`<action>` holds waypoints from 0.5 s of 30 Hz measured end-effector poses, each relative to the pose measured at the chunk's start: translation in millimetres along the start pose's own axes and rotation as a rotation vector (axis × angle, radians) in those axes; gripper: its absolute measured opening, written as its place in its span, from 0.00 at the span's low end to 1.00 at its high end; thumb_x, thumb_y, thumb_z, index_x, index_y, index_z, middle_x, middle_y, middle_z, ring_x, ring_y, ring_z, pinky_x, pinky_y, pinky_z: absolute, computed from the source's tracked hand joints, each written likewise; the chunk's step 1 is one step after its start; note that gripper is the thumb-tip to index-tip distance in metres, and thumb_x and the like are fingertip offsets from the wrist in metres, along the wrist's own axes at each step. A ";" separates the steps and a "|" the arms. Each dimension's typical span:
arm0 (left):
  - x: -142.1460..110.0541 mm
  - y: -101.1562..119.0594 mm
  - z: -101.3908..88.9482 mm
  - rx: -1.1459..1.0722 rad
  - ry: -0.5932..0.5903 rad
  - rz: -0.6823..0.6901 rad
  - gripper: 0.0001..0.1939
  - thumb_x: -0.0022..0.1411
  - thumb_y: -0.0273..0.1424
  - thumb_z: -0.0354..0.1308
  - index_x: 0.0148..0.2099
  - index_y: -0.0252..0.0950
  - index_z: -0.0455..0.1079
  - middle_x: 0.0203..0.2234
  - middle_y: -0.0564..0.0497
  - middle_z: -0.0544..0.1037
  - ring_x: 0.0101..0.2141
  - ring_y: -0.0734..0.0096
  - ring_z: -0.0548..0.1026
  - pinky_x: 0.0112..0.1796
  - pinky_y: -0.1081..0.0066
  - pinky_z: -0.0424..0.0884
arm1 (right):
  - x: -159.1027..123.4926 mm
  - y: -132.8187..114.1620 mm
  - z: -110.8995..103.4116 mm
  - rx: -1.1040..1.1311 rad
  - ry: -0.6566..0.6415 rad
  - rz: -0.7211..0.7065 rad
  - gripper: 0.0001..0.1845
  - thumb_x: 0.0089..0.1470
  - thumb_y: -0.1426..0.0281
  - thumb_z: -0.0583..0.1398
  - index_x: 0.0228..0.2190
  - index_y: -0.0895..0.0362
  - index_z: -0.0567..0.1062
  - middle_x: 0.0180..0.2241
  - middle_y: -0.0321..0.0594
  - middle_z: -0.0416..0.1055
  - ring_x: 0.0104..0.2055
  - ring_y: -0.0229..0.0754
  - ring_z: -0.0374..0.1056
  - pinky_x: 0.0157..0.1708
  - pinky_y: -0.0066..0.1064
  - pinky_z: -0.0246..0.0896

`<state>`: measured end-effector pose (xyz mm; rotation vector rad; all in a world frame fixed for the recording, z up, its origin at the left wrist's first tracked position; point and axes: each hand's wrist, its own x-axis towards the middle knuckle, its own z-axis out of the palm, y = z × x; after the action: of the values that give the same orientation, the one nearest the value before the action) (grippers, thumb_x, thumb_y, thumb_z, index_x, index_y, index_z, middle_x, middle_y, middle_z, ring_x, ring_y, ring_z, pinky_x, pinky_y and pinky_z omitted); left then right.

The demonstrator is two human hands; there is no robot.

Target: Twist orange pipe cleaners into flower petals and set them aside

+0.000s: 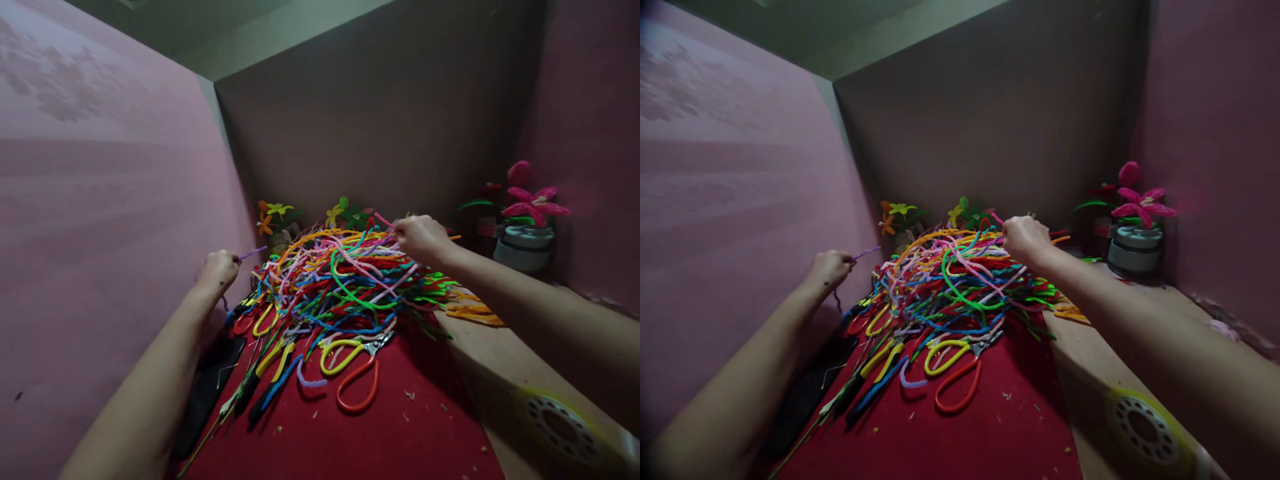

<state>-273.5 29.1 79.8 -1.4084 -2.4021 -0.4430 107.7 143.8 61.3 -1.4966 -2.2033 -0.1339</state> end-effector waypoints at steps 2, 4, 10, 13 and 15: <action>-5.1 16.2 -7.3 -0.040 0.043 0.002 0.15 0.53 0.33 0.49 0.35 0.32 0.76 0.26 0.40 0.78 0.28 0.58 0.74 0.26 0.69 0.65 | 2.3 3.0 -3.3 0.021 0.022 0.005 0.17 0.49 0.68 0.51 0.35 0.55 0.78 0.34 0.48 0.75 0.36 0.51 0.70 0.30 0.34 0.59; -15.8 46.0 -11.5 -0.121 0.039 0.095 0.17 0.57 0.35 0.47 0.40 0.32 0.74 0.27 0.45 0.78 0.29 0.64 0.74 0.28 0.73 0.66 | 2.7 2.3 -5.4 0.036 0.002 -0.026 0.17 0.49 0.68 0.51 0.34 0.55 0.78 0.33 0.47 0.75 0.36 0.49 0.70 0.30 0.32 0.59; -66.3 166.8 8.7 -0.091 -0.091 0.538 0.24 0.61 0.42 0.45 0.59 0.44 0.58 0.38 0.49 0.77 0.36 0.67 0.74 0.36 0.73 0.66 | -0.4 -6.1 -24.2 -0.064 0.013 -0.069 0.15 0.47 0.71 0.53 0.33 0.57 0.78 0.34 0.47 0.75 0.35 0.46 0.70 0.28 0.30 0.58; -76.0 198.1 31.8 -0.012 -0.149 0.544 0.25 0.58 0.41 0.50 0.58 0.48 0.58 0.39 0.47 0.77 0.39 0.59 0.74 0.36 0.67 0.67 | -2.5 4.8 -46.1 -0.124 0.066 -0.023 0.14 0.46 0.71 0.54 0.33 0.58 0.77 0.34 0.49 0.75 0.34 0.48 0.70 0.28 0.31 0.59; -74.0 202.8 45.3 0.028 -0.182 0.528 0.22 0.60 0.35 0.48 0.57 0.49 0.59 0.37 0.45 0.77 0.38 0.57 0.75 0.36 0.65 0.68 | -5.2 19.4 -62.9 -0.135 0.111 0.025 0.15 0.47 0.70 0.54 0.34 0.60 0.78 0.34 0.51 0.74 0.34 0.47 0.69 0.29 0.32 0.59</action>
<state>-66.3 84.9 28.5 -2.0522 -2.0280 -0.1492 147.1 126.1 111.3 -1.5487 -2.1223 -0.3556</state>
